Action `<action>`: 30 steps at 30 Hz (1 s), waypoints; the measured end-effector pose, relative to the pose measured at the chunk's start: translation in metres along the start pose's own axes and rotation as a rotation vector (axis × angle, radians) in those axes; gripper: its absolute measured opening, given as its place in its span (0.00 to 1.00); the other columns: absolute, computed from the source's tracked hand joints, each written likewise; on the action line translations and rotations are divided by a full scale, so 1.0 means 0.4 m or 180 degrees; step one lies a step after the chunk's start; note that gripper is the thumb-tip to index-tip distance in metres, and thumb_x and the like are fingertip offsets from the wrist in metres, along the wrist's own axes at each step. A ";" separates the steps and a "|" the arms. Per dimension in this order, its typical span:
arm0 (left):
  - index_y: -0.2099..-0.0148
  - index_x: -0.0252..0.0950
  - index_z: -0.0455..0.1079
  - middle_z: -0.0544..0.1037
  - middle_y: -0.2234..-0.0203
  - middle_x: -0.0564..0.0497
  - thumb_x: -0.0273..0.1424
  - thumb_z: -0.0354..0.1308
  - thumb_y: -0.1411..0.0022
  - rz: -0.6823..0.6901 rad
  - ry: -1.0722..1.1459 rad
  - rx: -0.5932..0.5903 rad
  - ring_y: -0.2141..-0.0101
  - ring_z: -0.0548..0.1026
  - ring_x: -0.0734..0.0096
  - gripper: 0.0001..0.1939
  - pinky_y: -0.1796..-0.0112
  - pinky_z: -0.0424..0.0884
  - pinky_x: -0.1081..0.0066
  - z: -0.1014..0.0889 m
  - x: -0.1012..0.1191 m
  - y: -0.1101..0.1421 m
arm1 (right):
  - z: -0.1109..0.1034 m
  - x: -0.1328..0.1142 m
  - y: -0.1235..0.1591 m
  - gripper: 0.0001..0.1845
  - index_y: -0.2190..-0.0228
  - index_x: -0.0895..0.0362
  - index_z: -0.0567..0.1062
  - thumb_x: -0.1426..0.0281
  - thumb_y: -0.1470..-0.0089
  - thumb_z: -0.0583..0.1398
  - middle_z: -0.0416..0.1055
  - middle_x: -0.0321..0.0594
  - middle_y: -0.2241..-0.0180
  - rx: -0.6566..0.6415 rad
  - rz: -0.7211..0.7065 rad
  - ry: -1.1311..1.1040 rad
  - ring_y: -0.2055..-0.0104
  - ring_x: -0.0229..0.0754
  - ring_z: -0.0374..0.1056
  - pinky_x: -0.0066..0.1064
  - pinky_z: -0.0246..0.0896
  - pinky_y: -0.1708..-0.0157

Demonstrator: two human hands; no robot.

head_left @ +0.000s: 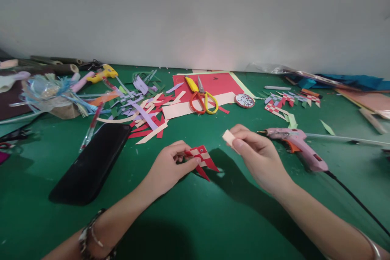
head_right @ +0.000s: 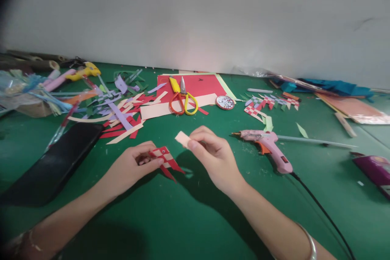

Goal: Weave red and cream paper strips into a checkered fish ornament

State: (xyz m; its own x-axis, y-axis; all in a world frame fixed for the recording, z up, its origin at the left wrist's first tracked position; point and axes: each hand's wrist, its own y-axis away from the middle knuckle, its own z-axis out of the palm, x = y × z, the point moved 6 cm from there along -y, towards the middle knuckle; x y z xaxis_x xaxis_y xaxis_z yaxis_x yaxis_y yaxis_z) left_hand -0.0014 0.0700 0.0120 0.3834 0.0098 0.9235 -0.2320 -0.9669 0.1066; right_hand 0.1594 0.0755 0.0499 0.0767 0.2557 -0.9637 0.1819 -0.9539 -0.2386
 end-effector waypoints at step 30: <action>0.68 0.34 0.70 0.72 0.76 0.53 0.41 0.51 0.45 -0.0315 0.0472 -0.0919 0.74 0.69 0.71 0.15 0.72 0.65 0.75 0.035 -0.003 0.022 | 0.042 0.013 0.020 0.12 0.79 0.57 0.67 0.67 0.48 0.51 0.59 0.31 0.83 -0.0651 -0.0129 0.1991 0.81 0.30 0.50 0.23 0.44 0.82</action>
State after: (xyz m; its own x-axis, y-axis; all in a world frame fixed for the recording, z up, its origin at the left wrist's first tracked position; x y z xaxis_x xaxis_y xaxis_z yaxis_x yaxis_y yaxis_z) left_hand 0.0086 0.0580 0.0068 0.2874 0.1574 0.9448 -0.4518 -0.8475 0.2787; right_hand 0.1447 0.0664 0.0408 0.6099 0.3927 -0.6883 0.3747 -0.9083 -0.1862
